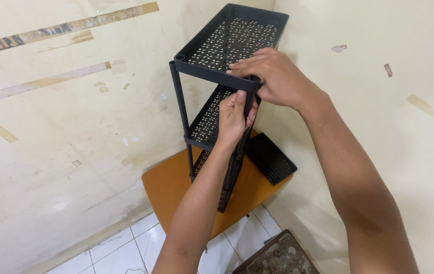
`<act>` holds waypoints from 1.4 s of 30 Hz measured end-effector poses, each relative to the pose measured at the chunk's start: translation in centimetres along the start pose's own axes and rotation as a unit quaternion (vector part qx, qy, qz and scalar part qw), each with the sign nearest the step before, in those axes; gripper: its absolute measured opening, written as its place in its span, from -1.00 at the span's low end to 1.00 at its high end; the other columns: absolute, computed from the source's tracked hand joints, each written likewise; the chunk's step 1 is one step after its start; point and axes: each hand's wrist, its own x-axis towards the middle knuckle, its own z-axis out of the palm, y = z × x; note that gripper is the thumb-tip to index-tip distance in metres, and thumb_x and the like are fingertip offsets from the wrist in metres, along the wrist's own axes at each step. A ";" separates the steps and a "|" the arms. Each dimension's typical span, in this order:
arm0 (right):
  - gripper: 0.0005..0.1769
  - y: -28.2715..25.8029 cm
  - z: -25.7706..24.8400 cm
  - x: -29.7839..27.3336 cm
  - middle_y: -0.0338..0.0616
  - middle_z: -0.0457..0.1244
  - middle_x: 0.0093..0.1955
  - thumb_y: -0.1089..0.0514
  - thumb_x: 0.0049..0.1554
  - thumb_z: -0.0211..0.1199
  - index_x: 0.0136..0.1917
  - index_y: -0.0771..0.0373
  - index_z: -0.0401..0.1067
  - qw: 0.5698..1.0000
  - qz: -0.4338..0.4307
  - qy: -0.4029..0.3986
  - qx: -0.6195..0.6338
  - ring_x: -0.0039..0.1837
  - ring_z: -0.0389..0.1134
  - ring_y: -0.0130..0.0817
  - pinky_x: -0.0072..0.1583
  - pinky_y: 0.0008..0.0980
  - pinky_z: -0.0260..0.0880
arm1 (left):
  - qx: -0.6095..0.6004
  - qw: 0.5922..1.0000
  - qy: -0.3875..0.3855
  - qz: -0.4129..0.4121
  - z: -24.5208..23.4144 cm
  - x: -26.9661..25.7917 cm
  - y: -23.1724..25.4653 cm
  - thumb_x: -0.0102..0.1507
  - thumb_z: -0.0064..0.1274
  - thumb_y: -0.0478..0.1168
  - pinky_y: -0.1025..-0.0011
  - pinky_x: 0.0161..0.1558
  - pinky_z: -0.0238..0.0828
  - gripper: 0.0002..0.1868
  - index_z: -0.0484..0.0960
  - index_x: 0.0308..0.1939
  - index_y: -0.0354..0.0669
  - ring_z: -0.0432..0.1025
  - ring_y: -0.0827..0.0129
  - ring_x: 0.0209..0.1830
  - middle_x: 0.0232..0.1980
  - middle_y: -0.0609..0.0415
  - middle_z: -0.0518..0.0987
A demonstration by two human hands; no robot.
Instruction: The person assembles a black plastic corner shelf by inserting vertical support poles into the perforated trays. They repeatedly adjust and reseat the poles to secure the structure, then remove the top tray and place it on the table.
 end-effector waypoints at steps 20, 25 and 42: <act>-0.53 -0.6 -0.9 -0.1 -0.18 0.42 0.21 0.42 0.03 0.29 0.18 0.07 0.61 0.999 0.022 0.032 0.017 0.34 0.37 -0.27 0.54 -0.02 0.05 | 0.070 0.996 -0.030 0.047 0.5 -0.2 0.6 0.50 -0.25 0.20 0.60 -0.61 0.03 -0.40 0.53 -0.36 -0.21 0.19 0.64 -0.67 -0.57 0.22 0.41; -0.53 -0.8 -0.7 -0.9 -0.18 0.40 0.27 0.42 0.05 0.31 0.21 0.13 0.59 0.996 0.000 0.077 0.038 0.41 0.33 -0.23 0.56 -0.05 0.06 | 0.051 0.994 -0.047 0.085 0.4 -1.7 1.4 0.53 -0.24 0.10 0.52 -0.38 0.32 -0.51 0.52 -0.08 -0.30 0.35 0.52 -0.46 -0.29 0.10 0.49; -0.68 -3.6 -2.8 -4.2 -0.33 0.40 0.32 0.15 0.17 0.50 0.20 0.00 0.62 0.981 -0.040 0.188 -0.023 0.51 0.26 -0.19 0.67 0.12 -0.10 | -0.129 0.989 -0.020 0.067 -2.9 -0.9 13.5 0.37 -0.53 0.43 0.21 -0.08 0.59 -0.09 0.40 0.32 -0.34 0.54 0.21 0.04 0.10 -0.10 0.57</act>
